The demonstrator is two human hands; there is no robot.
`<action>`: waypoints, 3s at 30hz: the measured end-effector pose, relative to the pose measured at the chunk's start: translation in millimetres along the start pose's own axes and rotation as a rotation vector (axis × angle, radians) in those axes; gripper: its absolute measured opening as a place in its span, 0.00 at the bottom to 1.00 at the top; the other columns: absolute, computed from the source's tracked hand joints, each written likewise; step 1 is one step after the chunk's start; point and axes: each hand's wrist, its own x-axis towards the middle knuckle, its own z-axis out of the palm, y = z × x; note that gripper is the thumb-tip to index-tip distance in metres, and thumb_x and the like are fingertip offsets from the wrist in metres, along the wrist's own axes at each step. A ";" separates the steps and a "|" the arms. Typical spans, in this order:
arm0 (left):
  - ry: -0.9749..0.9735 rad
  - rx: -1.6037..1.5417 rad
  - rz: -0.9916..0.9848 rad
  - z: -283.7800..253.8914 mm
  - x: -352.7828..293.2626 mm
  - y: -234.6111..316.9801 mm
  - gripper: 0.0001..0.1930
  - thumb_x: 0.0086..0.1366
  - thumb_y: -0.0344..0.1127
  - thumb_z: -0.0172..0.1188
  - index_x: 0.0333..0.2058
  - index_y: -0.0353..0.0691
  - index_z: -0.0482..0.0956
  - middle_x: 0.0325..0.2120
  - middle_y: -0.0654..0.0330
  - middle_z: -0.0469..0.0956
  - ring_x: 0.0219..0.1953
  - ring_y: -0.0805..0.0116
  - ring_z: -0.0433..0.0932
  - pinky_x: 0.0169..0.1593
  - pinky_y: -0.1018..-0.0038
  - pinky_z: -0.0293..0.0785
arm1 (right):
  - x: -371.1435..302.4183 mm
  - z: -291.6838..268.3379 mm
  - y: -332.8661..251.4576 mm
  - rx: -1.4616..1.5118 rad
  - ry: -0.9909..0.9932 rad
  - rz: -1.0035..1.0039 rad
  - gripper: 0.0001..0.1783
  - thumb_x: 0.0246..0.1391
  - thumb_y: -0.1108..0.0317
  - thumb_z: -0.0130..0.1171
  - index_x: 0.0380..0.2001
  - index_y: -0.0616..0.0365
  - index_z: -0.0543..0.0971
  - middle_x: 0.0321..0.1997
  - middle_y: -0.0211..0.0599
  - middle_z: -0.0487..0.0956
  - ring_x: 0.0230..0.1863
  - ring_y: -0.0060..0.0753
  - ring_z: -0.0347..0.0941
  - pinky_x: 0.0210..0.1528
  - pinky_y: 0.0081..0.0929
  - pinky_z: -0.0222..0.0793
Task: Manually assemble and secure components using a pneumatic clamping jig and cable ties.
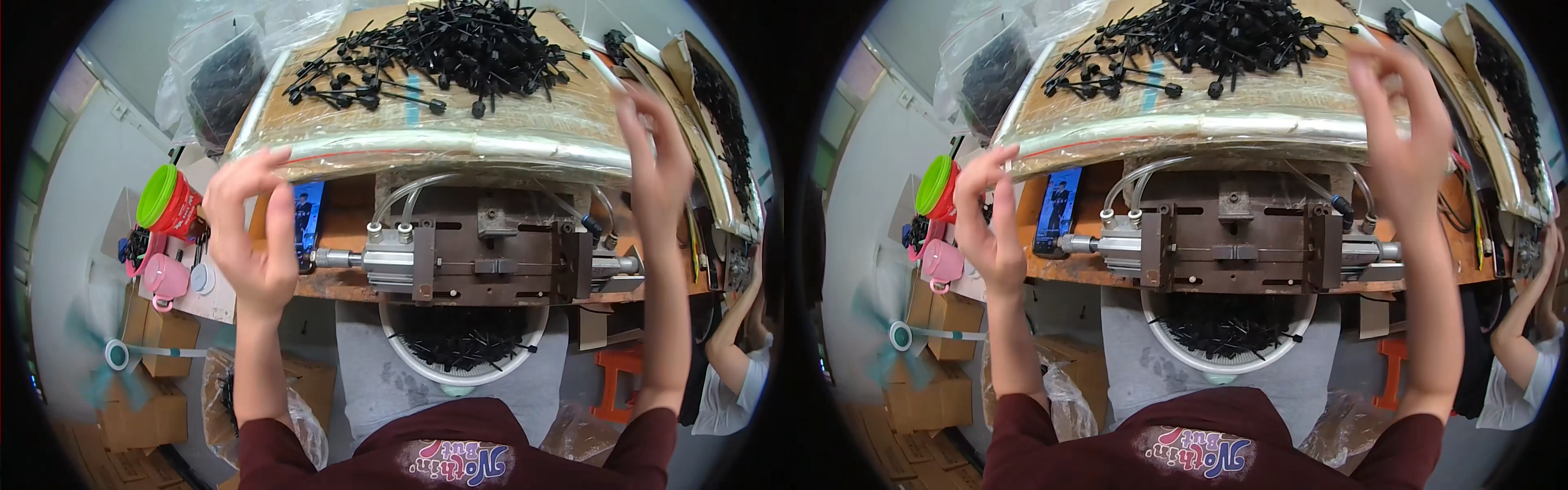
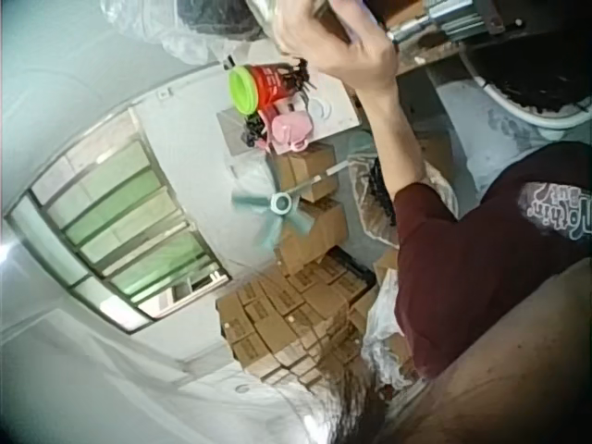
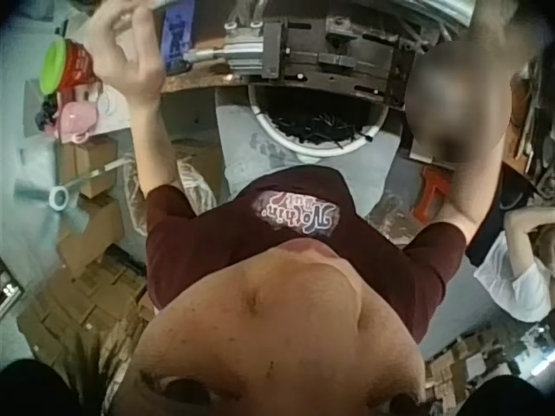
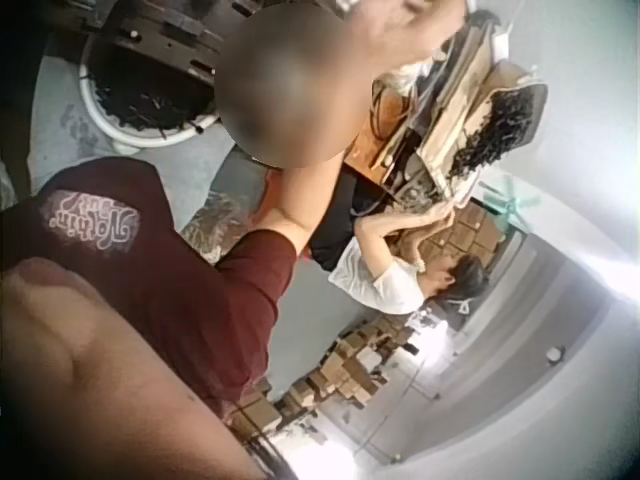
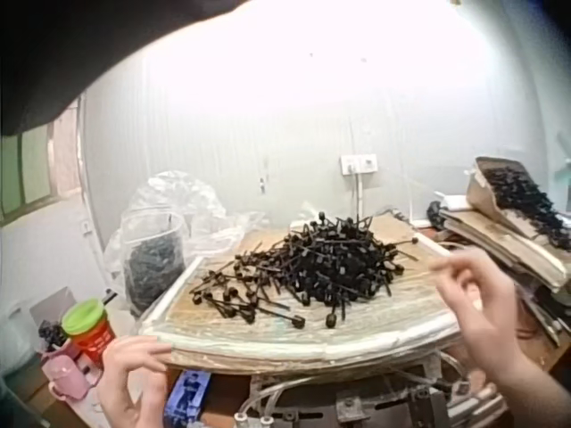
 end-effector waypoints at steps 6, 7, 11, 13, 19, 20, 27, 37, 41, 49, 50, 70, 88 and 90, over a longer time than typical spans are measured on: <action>-0.038 -0.367 -0.107 103.2 104.3 -39.5 0.13 0.64 0.40 0.62 0.38 0.36 0.79 0.43 0.56 0.80 0.48 0.60 0.77 0.53 0.67 0.69 | 132.6 61.8 182.5 -0.125 -0.332 0.508 0.30 0.64 0.43 0.50 0.59 0.52 0.74 0.61 0.39 0.74 0.64 0.33 0.65 0.66 0.30 0.55; -0.128 -0.460 -0.236 123.0 118.3 -54.0 0.17 0.64 0.44 0.62 0.41 0.35 0.80 0.44 0.53 0.80 0.49 0.59 0.76 0.53 0.66 0.70 | 140.4 77.1 195.2 -0.099 -0.356 0.541 0.32 0.63 0.40 0.48 0.61 0.49 0.72 0.64 0.40 0.71 0.67 0.36 0.62 0.68 0.34 0.52; -0.296 -0.164 -0.353 208.8 169.0 -102.6 0.33 0.61 0.63 0.57 0.50 0.38 0.79 0.51 0.49 0.77 0.58 0.55 0.73 0.59 0.62 0.69 | 161.7 124.8 219.4 0.044 -0.507 0.661 0.41 0.60 0.29 0.41 0.67 0.41 0.65 0.73 0.38 0.61 0.74 0.46 0.52 0.72 0.47 0.44; -0.443 -0.095 -0.450 232.8 196.1 -73.4 0.34 0.67 0.61 0.51 0.56 0.34 0.74 0.56 0.47 0.74 0.59 0.55 0.71 0.61 0.61 0.66 | 180.1 108.6 250.0 0.231 -0.587 0.742 0.46 0.57 0.23 0.39 0.68 0.41 0.64 0.75 0.38 0.57 0.75 0.50 0.47 0.74 0.50 0.42; -0.692 -0.215 -0.507 242.8 189.8 -103.2 0.40 0.69 0.66 0.40 0.64 0.36 0.66 0.64 0.49 0.66 0.66 0.57 0.64 0.66 0.62 0.58 | 163.8 150.0 127.7 0.279 -0.687 0.861 0.41 0.57 0.36 0.56 0.64 0.54 0.70 0.57 0.45 0.77 0.54 0.34 0.74 0.55 0.35 0.70; -0.713 -0.292 -0.453 242.5 189.7 -100.9 0.40 0.69 0.66 0.41 0.65 0.37 0.65 0.65 0.49 0.65 0.67 0.58 0.63 0.66 0.62 0.58 | 162.4 144.7 129.2 0.298 -0.750 0.828 0.44 0.56 0.32 0.51 0.66 0.53 0.68 0.61 0.45 0.73 0.59 0.36 0.70 0.58 0.37 0.66; -0.740 -0.493 -0.491 221.9 182.3 -57.1 0.35 0.67 0.63 0.49 0.60 0.39 0.72 0.58 0.50 0.73 0.60 0.60 0.70 0.62 0.63 0.65 | 128.0 108.5 132.8 0.251 -0.757 0.698 0.44 0.53 0.27 0.51 0.63 0.48 0.73 0.60 0.41 0.76 0.57 0.29 0.75 0.61 0.26 0.67; -0.601 -0.302 -0.249 201.0 186.4 -69.2 0.27 0.67 0.55 0.56 0.54 0.39 0.78 0.51 0.52 0.79 0.53 0.60 0.77 0.56 0.66 0.72 | 110.7 85.0 126.0 -0.019 -0.531 0.504 0.44 0.55 0.28 0.49 0.63 0.50 0.70 0.65 0.39 0.70 0.63 0.32 0.67 0.63 0.40 0.61; -0.675 -0.159 0.093 160.1 160.1 -30.0 0.18 0.63 0.43 0.63 0.48 0.40 0.82 0.42 0.52 0.83 0.45 0.57 0.81 0.51 0.66 0.76 | 101.3 45.6 79.9 -0.025 -0.355 0.164 0.22 0.62 0.52 0.56 0.51 0.57 0.77 0.52 0.37 0.77 0.52 0.32 0.73 0.53 0.30 0.68; -0.569 -0.079 0.161 139.0 141.3 -3.7 0.10 0.57 0.29 0.62 0.39 0.37 0.83 0.36 0.52 0.82 0.39 0.56 0.81 0.43 0.66 0.78 | 47.5 11.9 33.9 -0.256 -0.448 -0.127 0.09 0.50 0.69 0.64 0.36 0.57 0.81 0.32 0.28 0.73 0.30 0.25 0.65 0.34 0.25 0.64; -0.580 -0.071 0.151 135.9 140.0 1.7 0.10 0.57 0.29 0.62 0.39 0.37 0.83 0.36 0.53 0.81 0.39 0.56 0.81 0.43 0.66 0.77 | 44.8 10.5 36.7 -0.248 -0.460 -0.122 0.09 0.49 0.69 0.64 0.36 0.57 0.80 0.32 0.29 0.72 0.30 0.25 0.64 0.34 0.25 0.64; -0.442 -0.084 0.002 128.7 67.8 1.9 0.16 0.59 0.38 0.66 0.43 0.37 0.80 0.37 0.56 0.82 0.36 0.63 0.84 0.42 0.70 0.78 | 22.2 20.1 27.0 0.041 -0.323 0.047 0.08 0.53 0.66 0.68 0.32 0.60 0.85 0.26 0.23 0.67 0.25 0.13 0.59 0.27 0.18 0.52; -0.224 -0.605 -0.425 109.2 82.9 16.1 0.07 0.61 0.31 0.60 0.35 0.34 0.82 0.30 0.55 0.77 0.33 0.61 0.78 0.39 0.68 0.75 | -8.8 5.5 11.3 0.713 -0.193 0.641 0.17 0.61 0.56 0.63 0.39 0.61 0.83 0.29 0.24 0.78 0.21 0.08 0.64 0.27 0.09 0.56; -0.139 -0.761 -0.364 97.2 72.7 34.2 0.07 0.63 0.30 0.59 0.37 0.34 0.81 0.28 0.57 0.78 0.31 0.65 0.79 0.36 0.71 0.75 | -17.6 -0.6 12.4 0.731 -0.160 0.661 0.16 0.61 0.58 0.62 0.39 0.61 0.83 0.30 0.25 0.79 0.22 0.08 0.65 0.27 0.09 0.58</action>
